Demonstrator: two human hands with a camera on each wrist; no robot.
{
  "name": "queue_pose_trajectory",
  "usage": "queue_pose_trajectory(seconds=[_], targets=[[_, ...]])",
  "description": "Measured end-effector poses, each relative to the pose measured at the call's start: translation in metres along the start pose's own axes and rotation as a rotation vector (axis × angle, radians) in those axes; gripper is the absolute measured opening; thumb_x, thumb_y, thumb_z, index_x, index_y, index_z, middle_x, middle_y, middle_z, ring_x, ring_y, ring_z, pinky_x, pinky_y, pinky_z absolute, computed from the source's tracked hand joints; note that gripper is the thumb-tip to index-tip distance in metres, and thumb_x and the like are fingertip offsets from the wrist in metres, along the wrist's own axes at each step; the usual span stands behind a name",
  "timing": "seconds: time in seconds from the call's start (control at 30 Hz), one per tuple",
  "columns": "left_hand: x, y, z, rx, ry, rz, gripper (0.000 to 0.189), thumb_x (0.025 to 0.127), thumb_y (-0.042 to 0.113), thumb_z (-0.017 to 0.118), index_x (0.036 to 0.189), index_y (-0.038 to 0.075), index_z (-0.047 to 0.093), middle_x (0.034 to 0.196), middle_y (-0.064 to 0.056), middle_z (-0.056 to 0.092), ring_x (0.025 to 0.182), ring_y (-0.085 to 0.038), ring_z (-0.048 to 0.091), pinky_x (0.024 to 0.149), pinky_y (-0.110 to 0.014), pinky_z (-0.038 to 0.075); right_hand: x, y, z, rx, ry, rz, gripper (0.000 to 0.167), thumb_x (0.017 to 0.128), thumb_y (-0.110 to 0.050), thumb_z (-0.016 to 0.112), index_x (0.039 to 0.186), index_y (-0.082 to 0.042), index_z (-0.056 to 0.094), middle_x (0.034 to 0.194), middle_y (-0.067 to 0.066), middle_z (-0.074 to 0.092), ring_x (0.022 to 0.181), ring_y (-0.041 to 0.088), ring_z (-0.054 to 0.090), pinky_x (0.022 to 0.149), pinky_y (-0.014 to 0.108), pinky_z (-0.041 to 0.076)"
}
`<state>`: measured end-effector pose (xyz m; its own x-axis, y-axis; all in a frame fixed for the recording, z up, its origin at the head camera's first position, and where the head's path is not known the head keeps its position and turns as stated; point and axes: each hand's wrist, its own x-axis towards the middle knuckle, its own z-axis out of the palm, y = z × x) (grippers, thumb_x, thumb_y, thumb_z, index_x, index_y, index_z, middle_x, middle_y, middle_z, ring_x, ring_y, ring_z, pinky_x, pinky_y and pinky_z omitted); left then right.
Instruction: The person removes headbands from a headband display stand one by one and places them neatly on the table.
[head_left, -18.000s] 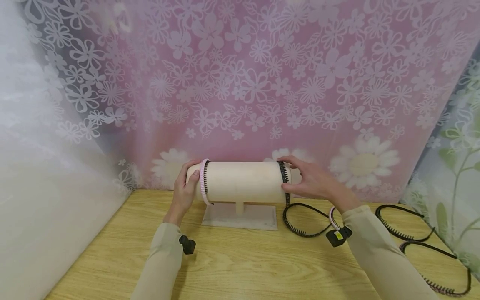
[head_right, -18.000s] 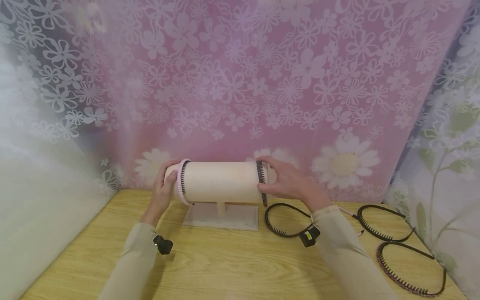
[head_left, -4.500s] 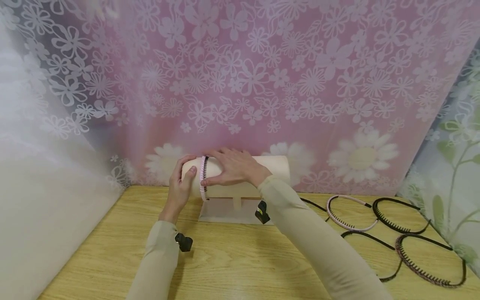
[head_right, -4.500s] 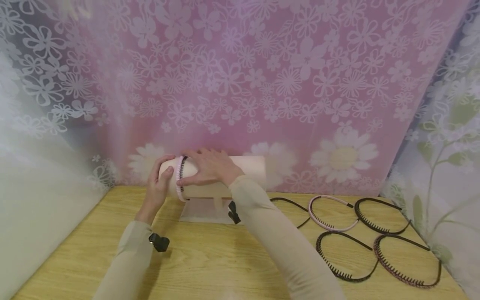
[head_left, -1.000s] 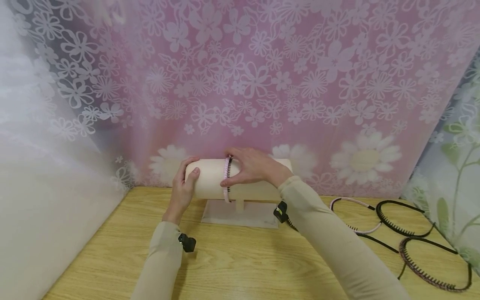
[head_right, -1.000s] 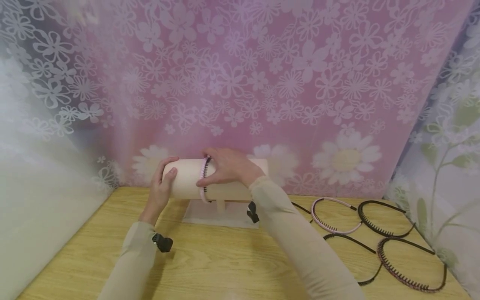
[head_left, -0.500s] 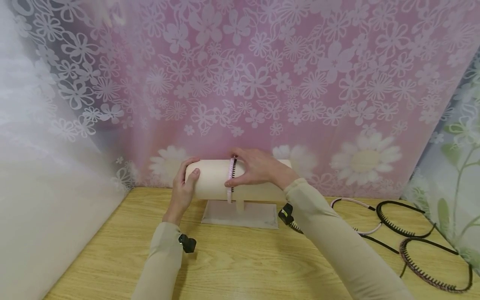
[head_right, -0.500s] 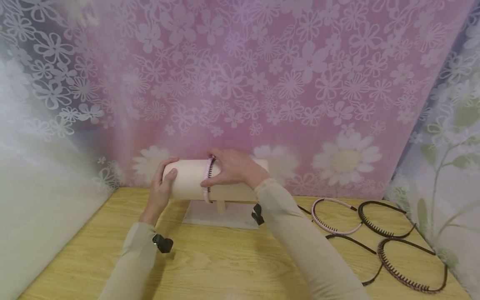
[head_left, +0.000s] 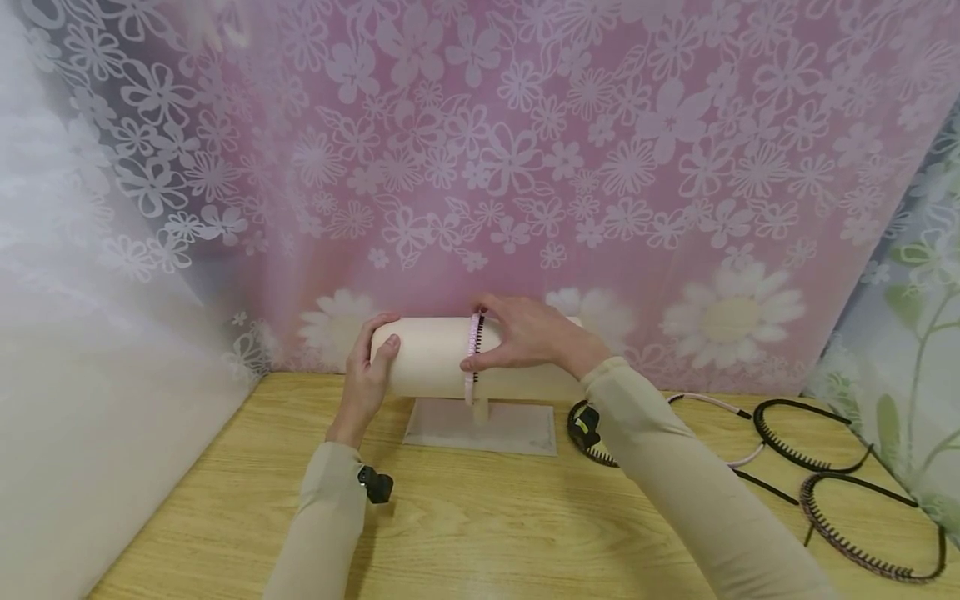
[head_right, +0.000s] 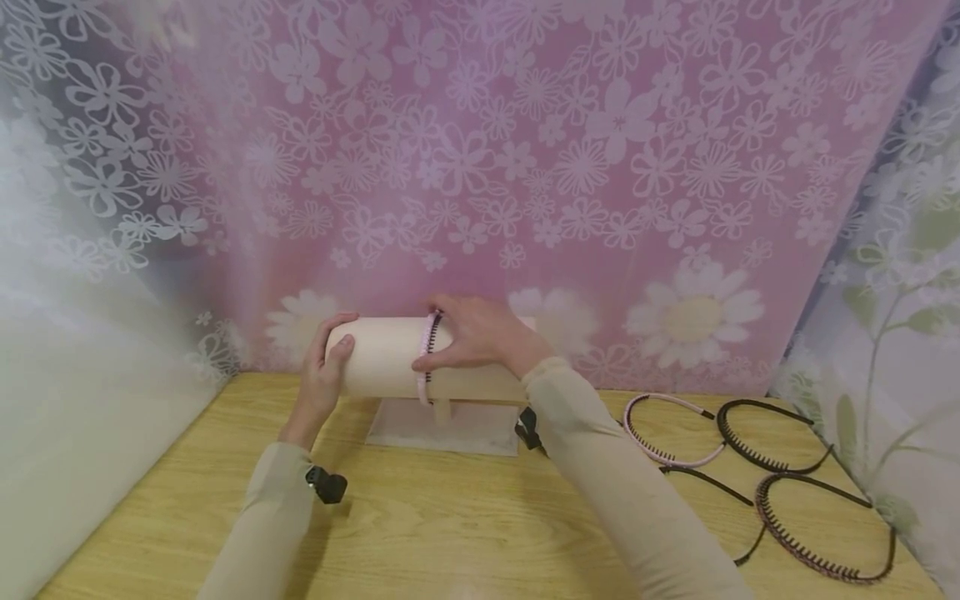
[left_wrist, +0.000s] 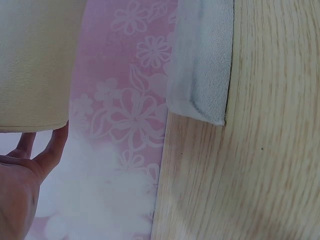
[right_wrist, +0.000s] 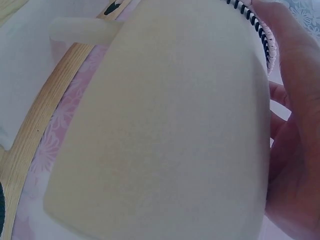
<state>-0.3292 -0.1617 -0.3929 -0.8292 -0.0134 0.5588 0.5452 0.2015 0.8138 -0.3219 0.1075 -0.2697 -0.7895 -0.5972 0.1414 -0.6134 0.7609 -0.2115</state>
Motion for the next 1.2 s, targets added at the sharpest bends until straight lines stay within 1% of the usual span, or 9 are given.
queue_pose_trajectory(seconds=[0.07,0.2,0.3,0.43,0.53,0.77,0.9,1.07,1.2], targets=[[0.000,-0.001,0.000,0.001,0.000,0.000,0.040,0.105,0.032,0.053,0.143,0.020,0.056,0.147,0.003,0.053,0.107,-0.027,0.058,0.076,-0.042,0.055,-0.002,0.001,-0.001,0.013,-0.005,0.008,0.088,0.080,-0.070,0.073,0.146,-0.016,0.048,0.140,0.009,0.062,0.122,0.030,0.063,0.099,0.048,0.053],[0.001,-0.001,0.000,0.001,0.002,0.000,0.039,0.105,0.032,0.053,0.142,0.023,0.056,0.147,0.003,0.054,0.107,-0.026,0.058,0.076,-0.042,0.054,-0.004,0.002,-0.001,0.031,-0.006,0.018,0.087,0.079,-0.069,0.074,0.145,-0.017,0.049,0.140,0.008,0.062,0.122,0.029,0.063,0.098,0.048,0.054],[0.000,0.000,0.000,0.007,0.009,0.003,0.039,0.105,0.033,0.053,0.142,0.021,0.056,0.146,0.004,0.054,0.107,-0.025,0.058,0.076,-0.041,0.054,-0.005,0.004,-0.001,0.027,-0.002,0.019,0.087,0.079,-0.070,0.074,0.145,-0.018,0.049,0.140,0.008,0.063,0.121,0.029,0.064,0.097,0.048,0.054],[0.001,0.001,-0.001,0.020,0.017,0.015,0.041,0.105,0.032,0.053,0.142,0.016,0.055,0.147,0.003,0.054,0.108,-0.024,0.058,0.077,-0.039,0.054,-0.007,0.007,-0.002,0.013,0.001,0.019,0.089,0.079,-0.071,0.072,0.147,-0.018,0.047,0.140,0.009,0.063,0.118,0.029,0.065,0.096,0.047,0.055],[0.002,0.002,-0.001,0.026,0.018,0.018,0.040,0.105,0.030,0.052,0.142,0.016,0.055,0.149,0.000,0.053,0.110,-0.024,0.057,0.078,-0.039,0.053,-0.010,0.009,-0.003,0.007,0.002,0.022,0.090,0.079,-0.072,0.072,0.147,-0.019,0.047,0.141,0.008,0.063,0.118,0.029,0.066,0.095,0.046,0.055],[-0.001,-0.002,-0.001,0.014,0.012,-0.023,0.042,0.104,0.026,0.053,0.144,0.013,0.054,0.153,-0.005,0.051,0.116,-0.022,0.054,0.085,-0.041,0.050,-0.017,0.014,-0.001,0.010,0.014,0.018,0.090,0.079,-0.072,0.073,0.146,-0.017,0.048,0.141,0.008,0.062,0.115,0.027,0.066,0.092,0.046,0.056],[-0.002,-0.003,-0.001,-0.001,0.013,-0.029,0.042,0.105,0.025,0.053,0.144,0.012,0.053,0.153,-0.006,0.050,0.115,-0.023,0.054,0.083,-0.042,0.051,-0.020,0.016,-0.001,0.006,0.020,0.015,0.092,0.079,-0.071,0.073,0.147,-0.015,0.048,0.143,0.009,0.062,0.118,0.028,0.065,0.095,0.047,0.055],[0.000,-0.001,0.000,0.010,-0.001,-0.019,0.042,0.106,0.028,0.052,0.145,0.013,0.052,0.151,-0.004,0.051,0.109,-0.023,0.057,0.079,-0.037,0.054,-0.025,0.018,-0.004,-0.021,0.037,0.028,0.093,0.079,-0.072,0.072,0.148,-0.016,0.047,0.146,0.009,0.060,0.123,0.031,0.063,0.099,0.049,0.053],[0.000,0.001,0.000,0.004,-0.001,-0.014,0.042,0.106,0.031,0.052,0.144,0.013,0.052,0.149,-0.001,0.052,0.107,-0.026,0.058,0.077,-0.038,0.055,-0.028,0.020,-0.006,-0.017,0.045,0.024,0.092,0.079,-0.072,0.072,0.148,-0.017,0.047,0.147,0.008,0.059,0.125,0.031,0.062,0.101,0.051,0.052]])
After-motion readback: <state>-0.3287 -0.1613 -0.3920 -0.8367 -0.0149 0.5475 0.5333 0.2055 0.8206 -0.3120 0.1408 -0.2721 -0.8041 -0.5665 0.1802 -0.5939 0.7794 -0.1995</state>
